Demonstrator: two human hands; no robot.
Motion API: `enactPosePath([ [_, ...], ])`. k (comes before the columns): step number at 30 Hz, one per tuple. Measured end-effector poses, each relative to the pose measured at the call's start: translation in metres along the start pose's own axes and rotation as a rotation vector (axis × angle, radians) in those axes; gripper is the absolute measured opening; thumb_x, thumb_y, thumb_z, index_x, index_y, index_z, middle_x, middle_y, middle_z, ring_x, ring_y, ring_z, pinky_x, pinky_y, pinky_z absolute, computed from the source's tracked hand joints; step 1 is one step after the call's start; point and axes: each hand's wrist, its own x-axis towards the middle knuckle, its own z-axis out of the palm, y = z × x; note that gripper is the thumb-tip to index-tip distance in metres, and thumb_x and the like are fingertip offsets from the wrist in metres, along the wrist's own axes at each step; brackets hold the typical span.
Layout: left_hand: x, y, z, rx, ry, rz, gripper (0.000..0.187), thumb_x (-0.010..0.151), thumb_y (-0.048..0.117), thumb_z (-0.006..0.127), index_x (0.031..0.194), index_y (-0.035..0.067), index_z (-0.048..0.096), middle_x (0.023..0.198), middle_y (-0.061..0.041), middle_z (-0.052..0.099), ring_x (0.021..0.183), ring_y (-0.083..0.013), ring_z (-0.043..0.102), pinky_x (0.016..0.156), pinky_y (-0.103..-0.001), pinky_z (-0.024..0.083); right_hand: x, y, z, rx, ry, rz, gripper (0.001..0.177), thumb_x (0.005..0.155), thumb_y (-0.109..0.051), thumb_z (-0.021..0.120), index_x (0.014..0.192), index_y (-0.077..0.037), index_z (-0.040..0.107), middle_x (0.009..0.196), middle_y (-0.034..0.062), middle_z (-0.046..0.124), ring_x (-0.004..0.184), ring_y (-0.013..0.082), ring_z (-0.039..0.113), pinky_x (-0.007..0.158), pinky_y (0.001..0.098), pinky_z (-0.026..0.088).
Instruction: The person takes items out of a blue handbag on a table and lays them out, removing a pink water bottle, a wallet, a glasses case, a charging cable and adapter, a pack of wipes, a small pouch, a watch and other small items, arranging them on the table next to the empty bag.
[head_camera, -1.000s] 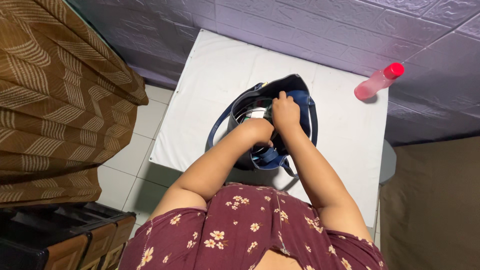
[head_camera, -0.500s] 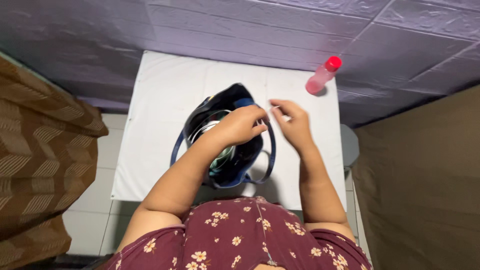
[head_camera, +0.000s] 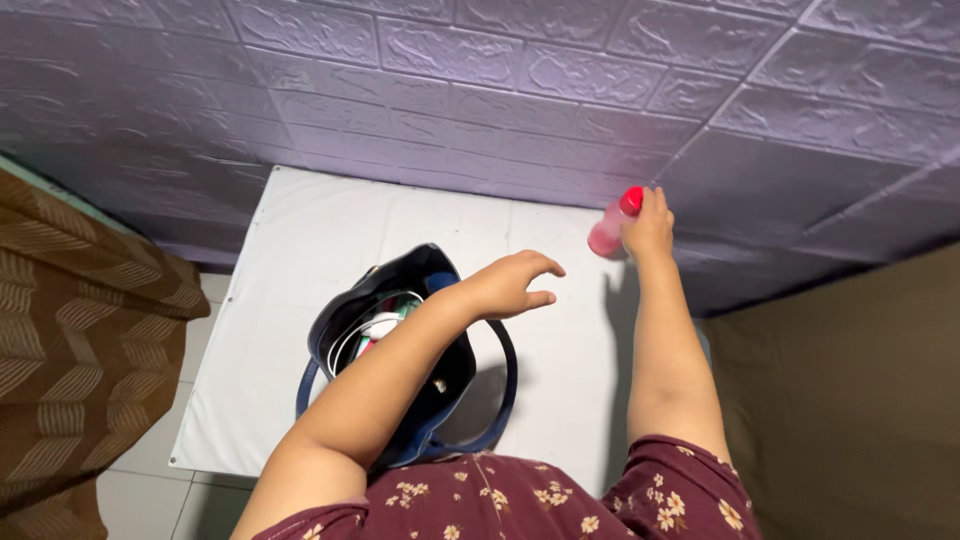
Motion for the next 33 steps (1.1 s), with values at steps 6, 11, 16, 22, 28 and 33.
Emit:
enactPosePath([
  [6,0.005,-0.017,0.0,-0.042,0.019,-0.111,0.044,0.09,0.028,0.069,0.132,0.014,0.064,0.134,-0.015,0.062,0.123,-0.0314,0.061,0.106,-0.041,0.048,0.011,0.009,0.022,-0.013,-0.13,-0.043,0.076,0.075,-0.014,0.084,0.145,-0.015,0.056,0.146,0.0194,0.046,0.123,0.0446,0.049,0.104,0.0475,0.045],
  [11,0.011,-0.019,0.008,-0.036,0.075,-0.032,0.059,0.089,0.027,0.074,0.142,0.013,0.052,0.144,-0.018,0.053,0.131,-0.0341,0.055,0.11,-0.042,0.046,-0.005,-0.017,-0.015,0.118,-0.229,-0.113,0.062,0.079,-0.027,0.088,0.135,-0.014,0.066,0.127,0.021,0.057,0.114,0.0385,0.06,0.099,0.0449,0.051],
  [16,-0.005,0.006,0.004,0.028,0.261,0.019,0.091,0.076,0.023,0.085,0.153,0.014,0.038,0.156,-0.024,0.036,0.137,-0.0443,0.042,0.11,-0.047,0.041,-0.048,-0.068,-0.109,0.439,-0.118,-0.167,0.046,0.092,-0.023,0.081,0.134,-0.009,0.069,0.113,0.0108,0.064,0.102,0.0235,0.064,0.09,0.0357,0.054],
  [22,-0.072,0.031,-0.023,-0.011,0.298,0.134,0.109,0.075,0.031,0.087,0.165,0.019,0.027,0.154,-0.016,0.051,0.14,-0.0391,0.053,0.121,-0.045,0.044,-0.144,-0.149,-0.176,1.11,-0.276,-0.004,0.04,0.109,-0.023,0.063,0.144,-0.005,0.054,0.119,0.0054,0.063,0.101,0.0121,0.064,0.089,0.0287,0.057],
  [28,-0.203,0.04,-0.046,0.012,0.417,0.126,0.114,0.082,0.04,0.09,0.162,0.006,0.017,0.156,-0.035,0.039,0.141,-0.0486,0.043,0.112,-0.048,0.041,-0.219,-0.216,-0.149,1.109,-0.338,-0.077,0.038,0.111,-0.018,0.057,0.144,-0.003,0.048,0.118,0.0075,0.06,0.098,0.0146,0.064,0.084,0.0334,0.061],
  [33,-0.276,0.04,-0.046,0.297,-0.301,-0.454,0.076,0.076,0.06,0.078,0.13,0.01,0.06,0.108,-0.018,0.071,0.112,-0.0384,0.065,0.114,-0.049,0.038,-0.244,-0.248,-0.154,1.119,-0.319,-0.115,0.039,0.11,-0.011,0.061,0.144,-0.004,0.043,0.12,0.0089,0.059,0.098,0.0148,0.064,0.083,0.0319,0.06],
])
